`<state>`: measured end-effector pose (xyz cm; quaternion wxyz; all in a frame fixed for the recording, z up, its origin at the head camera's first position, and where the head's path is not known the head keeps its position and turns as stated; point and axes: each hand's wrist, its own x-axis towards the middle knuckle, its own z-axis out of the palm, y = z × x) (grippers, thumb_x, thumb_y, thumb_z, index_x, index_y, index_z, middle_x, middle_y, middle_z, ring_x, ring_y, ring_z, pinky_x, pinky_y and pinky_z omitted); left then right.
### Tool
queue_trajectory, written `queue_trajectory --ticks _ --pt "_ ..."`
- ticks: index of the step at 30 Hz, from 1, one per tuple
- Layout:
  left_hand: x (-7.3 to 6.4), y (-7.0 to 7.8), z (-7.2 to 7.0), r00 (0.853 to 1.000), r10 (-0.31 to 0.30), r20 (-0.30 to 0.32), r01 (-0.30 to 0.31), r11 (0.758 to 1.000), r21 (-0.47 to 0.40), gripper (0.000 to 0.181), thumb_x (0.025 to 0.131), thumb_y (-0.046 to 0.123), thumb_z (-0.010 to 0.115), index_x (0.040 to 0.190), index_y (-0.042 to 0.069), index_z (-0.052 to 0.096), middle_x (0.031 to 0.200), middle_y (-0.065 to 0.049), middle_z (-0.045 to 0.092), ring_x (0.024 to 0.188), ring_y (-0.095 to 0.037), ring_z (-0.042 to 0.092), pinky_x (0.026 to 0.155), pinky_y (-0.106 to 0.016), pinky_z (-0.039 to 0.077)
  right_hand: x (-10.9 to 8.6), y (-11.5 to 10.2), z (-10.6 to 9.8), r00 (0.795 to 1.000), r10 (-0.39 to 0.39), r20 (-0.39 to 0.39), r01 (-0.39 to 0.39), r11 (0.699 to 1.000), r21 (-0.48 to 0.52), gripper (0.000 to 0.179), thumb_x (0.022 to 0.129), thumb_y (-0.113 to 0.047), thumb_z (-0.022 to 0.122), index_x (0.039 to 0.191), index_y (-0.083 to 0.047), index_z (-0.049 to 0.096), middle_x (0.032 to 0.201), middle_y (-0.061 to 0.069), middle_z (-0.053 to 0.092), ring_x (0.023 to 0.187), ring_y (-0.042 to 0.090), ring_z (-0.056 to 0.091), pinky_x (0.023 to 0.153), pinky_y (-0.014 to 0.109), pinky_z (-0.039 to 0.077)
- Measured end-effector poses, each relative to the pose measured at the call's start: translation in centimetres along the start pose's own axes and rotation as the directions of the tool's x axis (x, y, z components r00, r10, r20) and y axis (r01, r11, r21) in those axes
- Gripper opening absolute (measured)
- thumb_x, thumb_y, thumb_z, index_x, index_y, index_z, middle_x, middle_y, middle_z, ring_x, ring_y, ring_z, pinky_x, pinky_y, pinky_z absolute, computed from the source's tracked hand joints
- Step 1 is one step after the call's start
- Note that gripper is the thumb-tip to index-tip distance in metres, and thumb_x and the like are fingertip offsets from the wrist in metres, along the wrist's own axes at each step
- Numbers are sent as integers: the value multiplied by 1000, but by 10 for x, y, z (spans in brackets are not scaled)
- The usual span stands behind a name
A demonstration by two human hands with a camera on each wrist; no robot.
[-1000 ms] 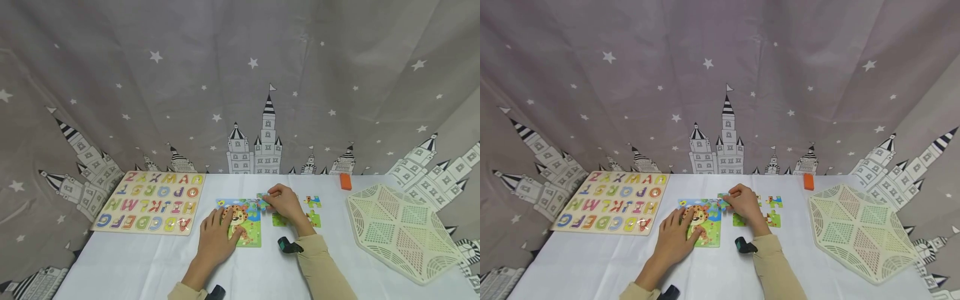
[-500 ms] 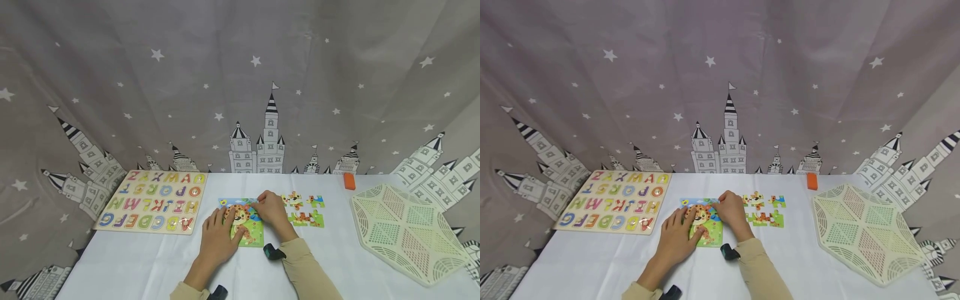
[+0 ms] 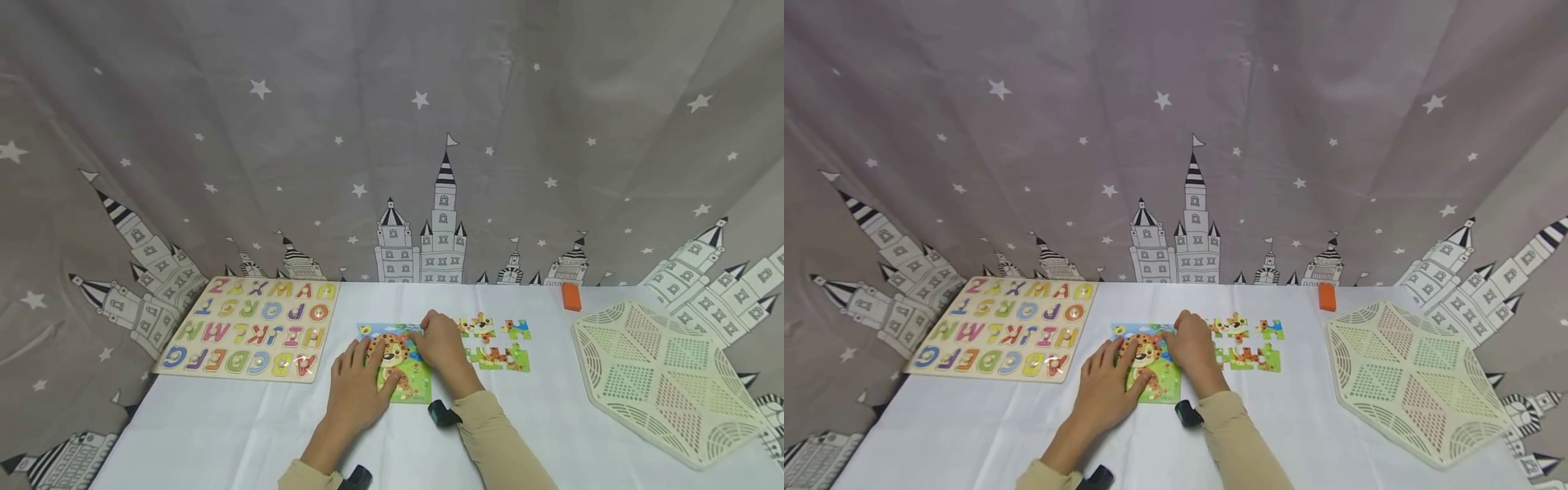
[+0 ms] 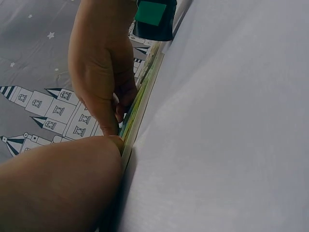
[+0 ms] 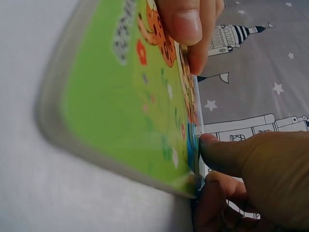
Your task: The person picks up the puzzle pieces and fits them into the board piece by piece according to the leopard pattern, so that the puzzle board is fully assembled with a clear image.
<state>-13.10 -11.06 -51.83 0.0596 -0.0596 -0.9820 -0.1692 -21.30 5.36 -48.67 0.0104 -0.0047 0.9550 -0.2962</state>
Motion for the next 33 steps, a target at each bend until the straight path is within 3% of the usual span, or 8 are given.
queue_trajectory --ticks 5,11,16,20,24,30,33 --pt "-1 0 0 1000 -1 0 1 1000 2 70 99 54 55 156 16 43 161 -18 37 150 -41 31 119 -62 31 -2 1 2 1000 -12 -2 12 1000 -10 30 88 -33 81 91 -7 66 89 7 61 80 21 56 74 38 52" --pt "-1 -1 0 1000 6 -14 -6 1000 -4 70 99 55 55 156 16 44 161 -17 37 150 -40 31 119 -61 30 1 11 -6 999 -40 32 36 994 106 28 90 -33 79 97 -7 69 90 7 66 81 20 59 73 36 53" --pt "-1 -2 2 999 6 -33 -8 999 -52 74 97 56 58 156 14 43 162 -18 34 150 -39 30 121 -60 29 8 28 -23 999 -6 37 0 987 161 29 91 -30 77 111 -9 73 104 8 71 94 24 65 85 43 56" --pt "-3 -3 3 1000 -17 -24 14 992 -126 81 96 57 60 157 9 39 164 -19 29 153 -39 26 123 -59 27 11 46 -38 999 18 45 -24 992 127 39 89 -25 79 124 -7 72 116 13 68 103 27 63 94 46 55" --pt "-8 -7 1 998 -56 5 57 982 -182 91 94 59 62 160 4 31 167 -20 24 156 -39 22 126 -58 24 11 60 -50 998 -3 68 -1 998 61 52 88 -23 81 134 -3 66 118 17 64 104 29 60 95 47 53" --pt "-11 -18 -6 999 -33 27 37 980 -194 108 86 61 71 162 3 23 168 -20 24 155 -40 26 126 -57 26 11 72 -58 998 27 63 -27 1000 1 53 86 -23 84 131 0 67 124 21 63 118 37 58 107 53 49" --pt "-12 -23 -10 998 -10 58 21 981 -195 119 79 64 77 162 1 19 167 -20 26 154 -40 28 126 -56 27 11 72 -57 998 27 64 -27 1000 7 48 85 -23 84 124 1 70 120 21 62 112 36 58 104 52 50"
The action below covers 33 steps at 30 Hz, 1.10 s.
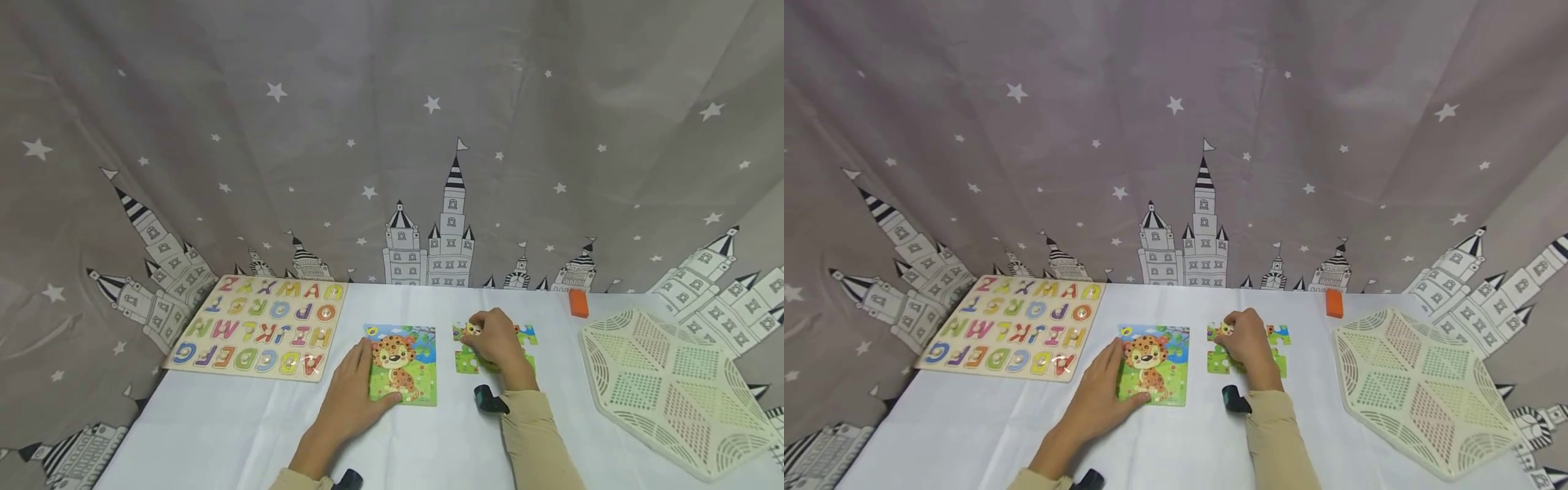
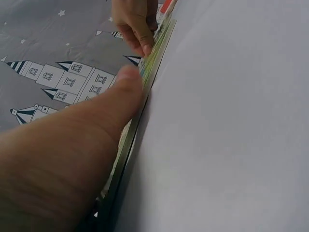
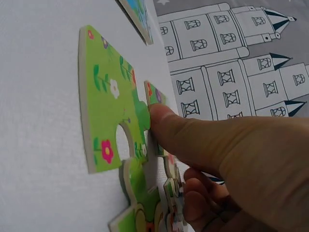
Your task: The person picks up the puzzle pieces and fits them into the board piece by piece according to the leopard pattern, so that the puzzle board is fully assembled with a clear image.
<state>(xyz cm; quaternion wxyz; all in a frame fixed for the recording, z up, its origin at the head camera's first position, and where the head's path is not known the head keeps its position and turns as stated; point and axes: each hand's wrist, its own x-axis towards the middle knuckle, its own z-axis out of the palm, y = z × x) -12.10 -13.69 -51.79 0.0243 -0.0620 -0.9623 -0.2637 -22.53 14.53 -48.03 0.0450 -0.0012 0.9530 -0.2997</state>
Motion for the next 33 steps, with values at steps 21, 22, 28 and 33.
queue_trajectory --ticks 21,22,28,33 --pt "1 -3 -6 997 -39 70 42 998 -49 136 69 64 85 163 1 11 168 -22 25 155 -40 26 126 -57 26 -16 -58 33 999 -33 26 19 915 403 23 89 -25 81 104 -10 71 89 3 75 69 12 72 63 24 52" --pt "1 -4 -6 997 -39 71 42 998 -49 135 69 64 85 163 1 11 168 -22 25 155 -40 26 126 -57 26 -18 -64 39 998 -51 40 30 911 411 23 89 -24 80 104 -10 72 87 2 76 68 11 72 62 24 53" --pt "1 -5 -7 997 -27 70 29 999 -35 133 71 65 84 163 1 12 168 -21 25 155 -40 26 126 -57 27 -33 -92 70 985 -160 69 124 920 371 18 89 -20 77 103 -9 75 86 1 77 71 9 70 66 26 57" --pt "0 -3 -7 998 -9 66 12 999 -42 129 74 63 83 163 1 13 168 -21 26 155 -39 27 126 -57 27 -38 -97 85 982 -182 39 161 934 321 14 86 -16 77 98 -9 75 83 0 76 73 7 67 67 26 56"
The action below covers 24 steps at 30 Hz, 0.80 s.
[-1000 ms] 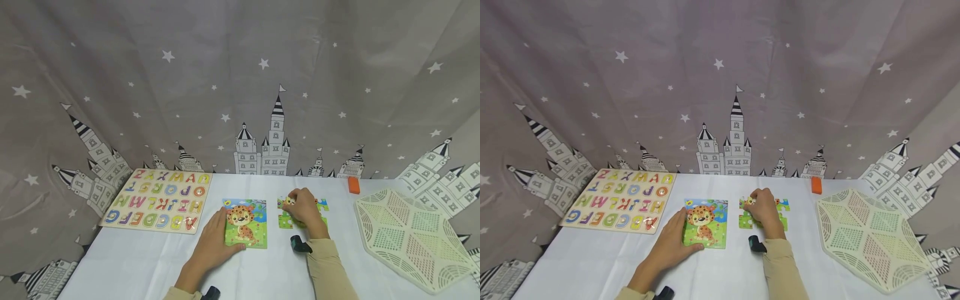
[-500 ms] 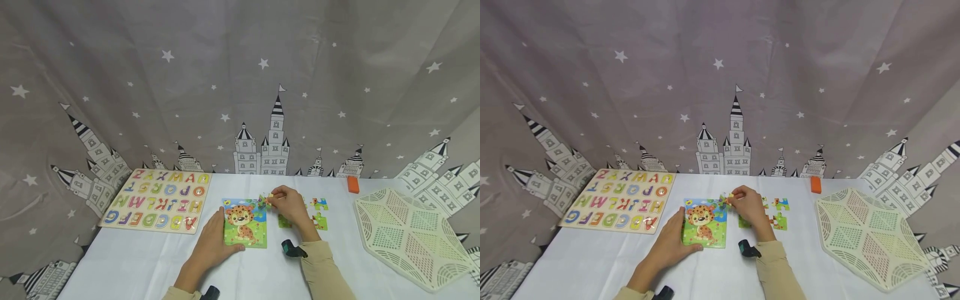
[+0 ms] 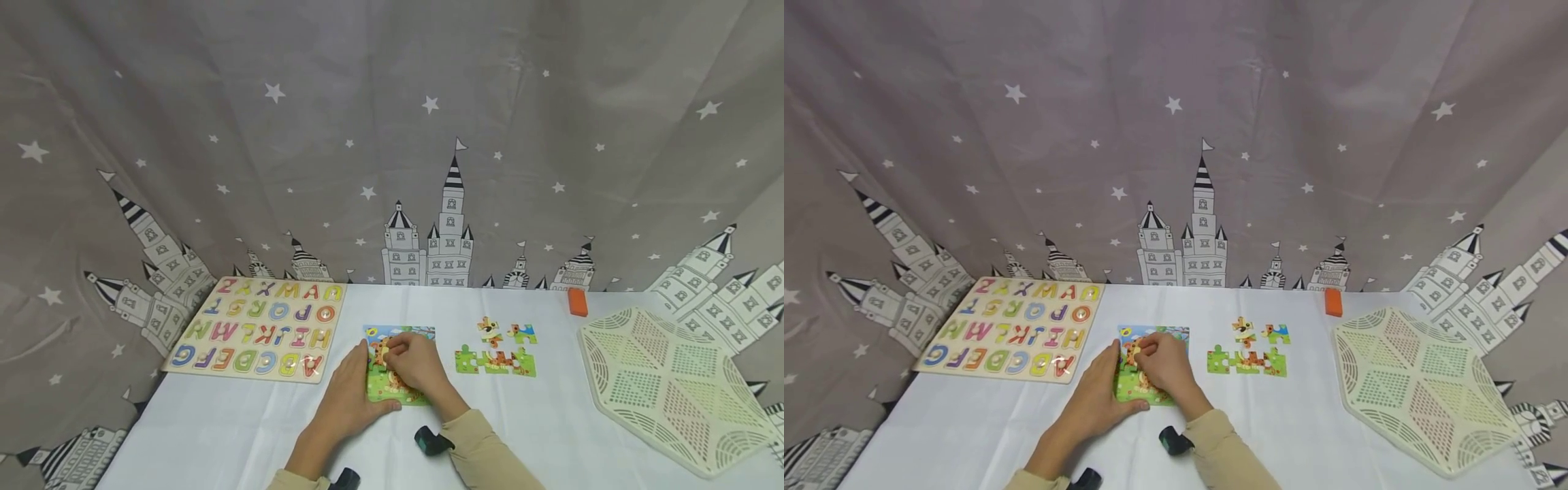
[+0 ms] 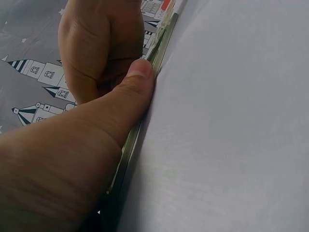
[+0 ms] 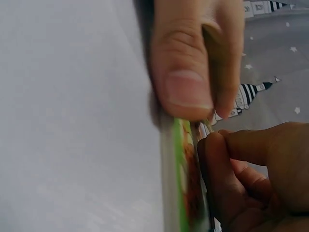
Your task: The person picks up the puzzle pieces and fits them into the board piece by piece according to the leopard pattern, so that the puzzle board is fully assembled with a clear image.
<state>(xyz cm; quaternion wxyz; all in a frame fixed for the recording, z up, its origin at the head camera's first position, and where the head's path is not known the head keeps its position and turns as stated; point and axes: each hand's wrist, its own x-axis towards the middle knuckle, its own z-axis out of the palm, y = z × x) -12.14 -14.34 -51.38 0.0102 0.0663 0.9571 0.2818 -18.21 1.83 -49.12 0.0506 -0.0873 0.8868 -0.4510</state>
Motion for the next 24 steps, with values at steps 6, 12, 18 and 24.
queue_trajectory --ticks 6,12,18,24 --pt "0 2 0 1000 18 -2 -18 1000 -2 126 75 62 82 163 1 15 168 -20 26 155 -38 27 126 -57 27 -1 0 5 1000 -16 -16 16 999 -29 12 85 -14 77 95 -8 76 79 -2 73 69 5 61 62 22 52" --pt "-2 2 -1 1000 24 5 -24 1000 20 120 75 64 81 161 1 24 168 -18 25 155 -38 26 126 -57 27 0 -1 10 999 -30 -26 29 998 -55 11 86 -13 76 96 -7 76 80 -3 72 70 5 59 62 21 51" --pt "-2 1 -1 999 39 9 -39 999 34 116 76 65 79 159 0 29 169 -19 24 155 -40 26 125 -59 27 -1 -3 15 996 -75 -45 69 990 -121 11 87 -12 78 96 -7 77 81 -2 74 71 5 61 64 20 52" --pt "-3 2 -1 999 52 4 -52 998 43 116 77 65 78 159 -1 29 168 -20 24 155 -40 26 125 -59 27 -4 -6 12 998 -66 -8 64 987 -144 24 85 -16 83 105 -6 77 91 0 74 82 11 64 72 27 57"
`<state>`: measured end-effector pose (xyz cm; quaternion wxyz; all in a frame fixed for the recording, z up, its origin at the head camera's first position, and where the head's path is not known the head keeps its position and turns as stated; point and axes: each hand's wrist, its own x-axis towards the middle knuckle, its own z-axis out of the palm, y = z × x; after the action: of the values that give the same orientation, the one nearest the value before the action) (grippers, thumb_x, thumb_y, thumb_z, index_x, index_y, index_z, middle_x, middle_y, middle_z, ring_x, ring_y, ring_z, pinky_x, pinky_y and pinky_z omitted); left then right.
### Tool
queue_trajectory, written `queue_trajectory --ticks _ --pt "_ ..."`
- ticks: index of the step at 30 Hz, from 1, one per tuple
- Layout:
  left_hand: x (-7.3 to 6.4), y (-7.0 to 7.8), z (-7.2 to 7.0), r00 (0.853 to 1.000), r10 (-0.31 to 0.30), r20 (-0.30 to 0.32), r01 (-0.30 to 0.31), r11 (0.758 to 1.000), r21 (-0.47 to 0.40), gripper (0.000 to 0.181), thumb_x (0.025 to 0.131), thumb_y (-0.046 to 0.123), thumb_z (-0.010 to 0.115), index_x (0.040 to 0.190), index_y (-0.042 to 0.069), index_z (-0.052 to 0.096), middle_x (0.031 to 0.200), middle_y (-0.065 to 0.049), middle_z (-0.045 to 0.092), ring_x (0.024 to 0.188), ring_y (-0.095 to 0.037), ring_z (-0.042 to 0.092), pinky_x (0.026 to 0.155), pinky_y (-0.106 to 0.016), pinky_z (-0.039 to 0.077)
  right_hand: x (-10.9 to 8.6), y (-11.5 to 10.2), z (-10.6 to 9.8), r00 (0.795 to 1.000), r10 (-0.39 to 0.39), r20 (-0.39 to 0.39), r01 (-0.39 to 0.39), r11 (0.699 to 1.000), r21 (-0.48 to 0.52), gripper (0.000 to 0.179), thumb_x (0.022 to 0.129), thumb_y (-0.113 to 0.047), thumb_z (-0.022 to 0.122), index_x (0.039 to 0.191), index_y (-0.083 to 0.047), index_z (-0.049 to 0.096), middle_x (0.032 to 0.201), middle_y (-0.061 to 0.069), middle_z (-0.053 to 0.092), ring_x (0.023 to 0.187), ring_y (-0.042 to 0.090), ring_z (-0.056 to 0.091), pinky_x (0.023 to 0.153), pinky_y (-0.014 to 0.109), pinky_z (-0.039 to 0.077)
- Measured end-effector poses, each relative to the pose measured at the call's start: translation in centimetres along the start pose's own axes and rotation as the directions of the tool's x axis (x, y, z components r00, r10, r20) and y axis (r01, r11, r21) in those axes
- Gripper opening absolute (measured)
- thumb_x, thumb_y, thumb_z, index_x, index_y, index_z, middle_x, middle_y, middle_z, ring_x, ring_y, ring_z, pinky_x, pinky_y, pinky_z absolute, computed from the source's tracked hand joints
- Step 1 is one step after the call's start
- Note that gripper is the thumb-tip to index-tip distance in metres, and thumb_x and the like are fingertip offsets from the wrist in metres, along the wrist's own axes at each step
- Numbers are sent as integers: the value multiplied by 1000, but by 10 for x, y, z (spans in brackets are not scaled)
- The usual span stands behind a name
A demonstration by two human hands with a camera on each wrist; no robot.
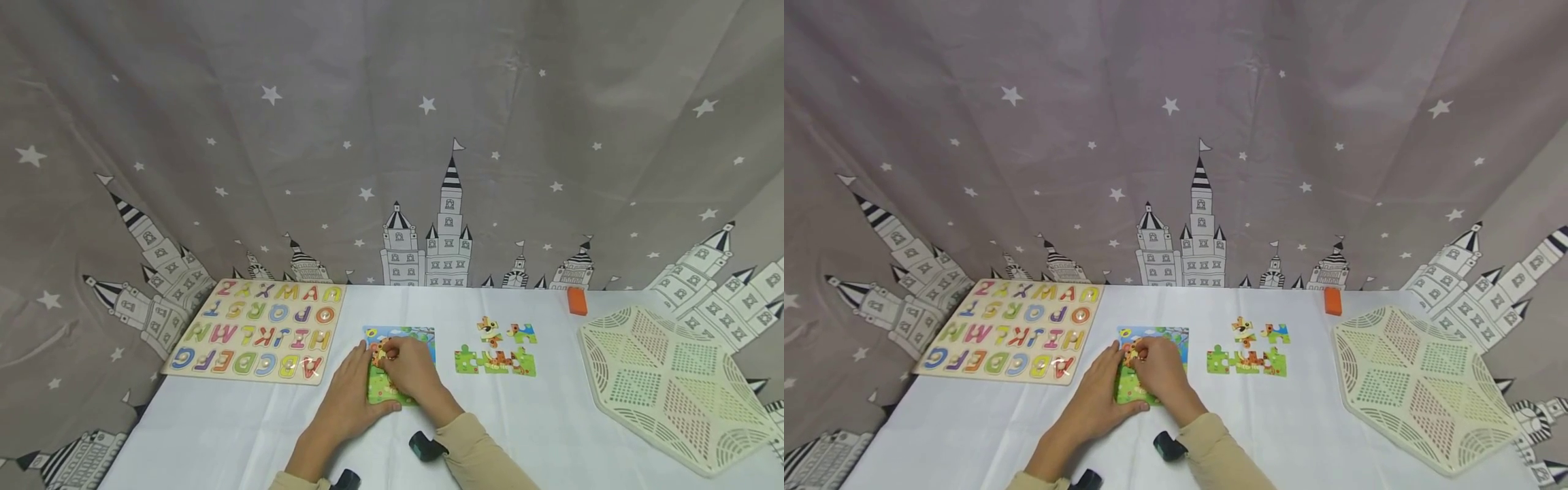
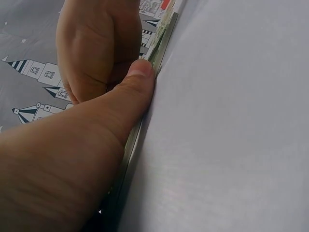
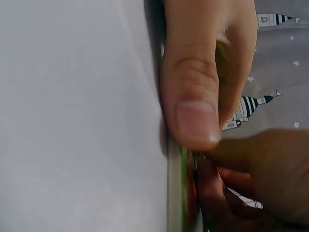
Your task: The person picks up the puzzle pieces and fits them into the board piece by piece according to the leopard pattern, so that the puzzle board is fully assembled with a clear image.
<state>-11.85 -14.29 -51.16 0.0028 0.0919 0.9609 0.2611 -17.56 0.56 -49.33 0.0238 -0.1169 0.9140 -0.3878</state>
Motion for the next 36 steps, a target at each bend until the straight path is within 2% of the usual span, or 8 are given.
queue_trajectory --ticks 5,11,18,21,25,29,31,36 --pt "1 -1 0 1000 9 -3 -9 1000 15 115 78 64 78 158 -2 30 168 -21 24 155 -41 26 125 -59 28 -3 -1 -4 996 -45 74 48 998 -41 45 80 -16 86 121 -1 73 108 9 73 90 16 63 79 32 57" --pt "1 -1 1 1000 22 -6 -22 999 33 113 79 64 78 157 -2 31 168 -21 26 154 -41 28 124 -58 31 -5 2 -4 988 -123 93 131 988 -88 37 83 -17 85 116 -2 76 106 9 71 90 14 60 78 29 53" --pt "0 0 -1 1000 -2 18 1 999 41 114 80 68 75 159 0 29 169 -19 22 156 -40 24 125 -58 28 -2 8 -14 981 -102 163 101 995 15 39 87 -18 81 122 -2 73 101 5 68 80 7 57 66 20 50" --pt "1 0 0 1000 -9 27 8 999 37 114 81 68 74 160 0 28 170 -19 21 156 -40 23 126 -58 27 1 14 -24 980 -90 180 86 996 30 37 90 -23 79 122 -6 74 100 1 71 81 5 59 68 20 51" --pt "1 0 0 1000 -9 26 8 1000 24 115 80 69 73 160 0 28 169 -20 21 156 -41 23 126 -58 27 8 30 -49 992 -29 125 23 999 47 31 90 -24 78 118 -11 76 99 -1 75 84 7 64 74 25 56" --pt "2 0 1 1000 -14 26 14 1000 15 116 78 69 74 160 0 28 169 -20 21 155 -41 24 126 -58 27 11 61 -87 995 91 27 -92 994 52 29 90 -24 78 117 -13 76 102 3 76 89 14 68 79 33 58" --pt "2 0 2 1000 -15 24 15 1000 13 116 78 69 75 159 0 29 169 -20 22 155 -42 24 126 -58 27 10 79 -106 987 162 -19 -162 986 35 34 90 -26 78 122 -14 75 109 4 75 94 16 68 81 34 57" --pt "1 1 0 1000 -18 21 18 1000 16 116 78 68 75 159 0 30 169 -21 22 155 -42 24 125 -58 27 2 112 -140 953 299 -55 -298 954 21 53 89 -25 80 137 -12 65 114 11 67 86 20 62 62 30 53"
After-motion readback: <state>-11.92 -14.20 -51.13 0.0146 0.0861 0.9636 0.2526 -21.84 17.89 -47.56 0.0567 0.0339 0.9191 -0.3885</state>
